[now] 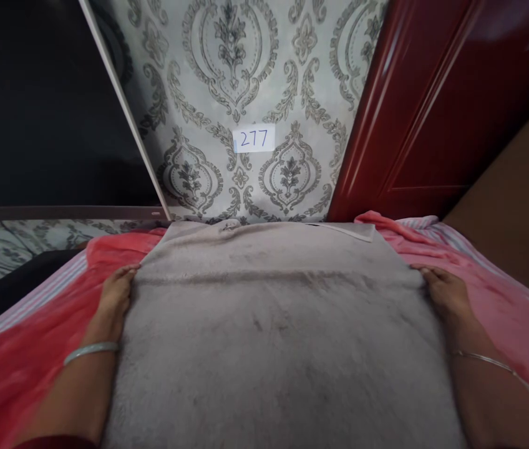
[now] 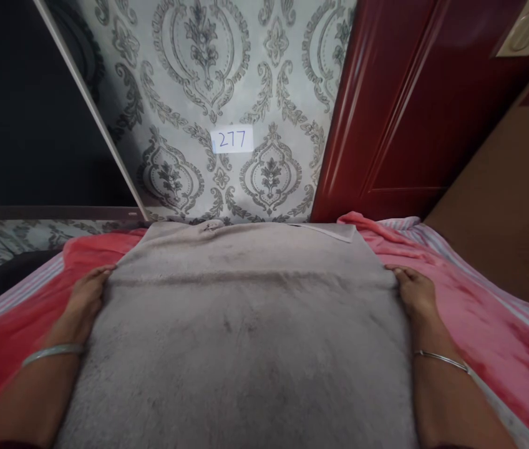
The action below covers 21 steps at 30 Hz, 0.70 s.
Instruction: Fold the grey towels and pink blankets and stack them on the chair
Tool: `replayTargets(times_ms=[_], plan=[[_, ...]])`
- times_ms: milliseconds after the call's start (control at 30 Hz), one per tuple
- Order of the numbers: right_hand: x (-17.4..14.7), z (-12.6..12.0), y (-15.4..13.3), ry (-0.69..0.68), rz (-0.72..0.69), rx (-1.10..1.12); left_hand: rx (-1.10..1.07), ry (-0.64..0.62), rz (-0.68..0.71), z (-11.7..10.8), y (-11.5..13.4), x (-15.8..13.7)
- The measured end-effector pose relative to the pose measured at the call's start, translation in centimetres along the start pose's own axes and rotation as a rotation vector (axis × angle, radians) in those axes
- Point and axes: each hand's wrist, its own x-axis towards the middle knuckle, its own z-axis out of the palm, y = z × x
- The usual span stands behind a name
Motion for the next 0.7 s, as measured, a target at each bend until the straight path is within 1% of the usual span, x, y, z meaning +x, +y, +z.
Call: replayTargets(times_ms=[100, 133, 167, 200, 233, 267, 300, 333, 367, 433, 500, 600, 700], plan=[[0.3, -0.2, 0.0, 0.027, -0.079, -0.22, 0.077, -0.027, 0.033, -0.4, 0.5, -0.6], [0.5, -0.2, -0.1, 0.05, -0.129, -0.279, 0.114, -0.016, 0.069, -0.5, 0.8, -0.9], [0.6, -0.1, -0.2, 0.076, -0.204, -0.32, 0.168, -0.002, 0.143, -0.6, 1.1, -1.2], [0.6, 0.1, -0.4, 0.089, -0.306, -0.347, 0.23, -0.002, 0.258, -0.5, 1.4, -1.5], [0.5, 0.5, -0.6, 0.074, -0.429, -0.362, 0.293, -0.025, 0.406, -0.3, 1.8, -1.8], [0.2, 1.0, -0.9, 0.022, -0.564, -0.367, 0.35, -0.077, 0.566, 0.0, 2.1, -2.1], [-0.2, 1.6, -1.2, -0.064, -0.69, -0.359, 0.395, -0.156, 0.715, 0.5, 2.3, -2.5], [-0.7, 2.4, -1.5, -0.172, -0.783, -0.343, 0.423, -0.248, 0.827, 1.0, 2.5, -2.9], [-1.3, 3.2, -1.8, -0.283, -0.848, -0.334, 0.435, -0.337, 0.89, 1.6, 2.6, -3.2], [-2.4, 4.8, -1.9, -0.456, -0.925, -0.346, 0.47, -0.466, 0.944, 2.7, 2.5, -3.7], [-3.1, 6.0, -1.8, -0.543, -0.956, -0.378, 0.506, -0.526, 0.959, 3.4, 2.0, -3.7], [-3.5, 6.9, -1.4, -0.595, -0.967, -0.392, 0.53, -0.554, 0.957, 3.9, 1.1, -3.4], [-3.5, 7.0, -1.4, -0.6, -0.964, -0.366, 0.525, -0.571, 0.958, 4.2, 0.7, -3.3]])
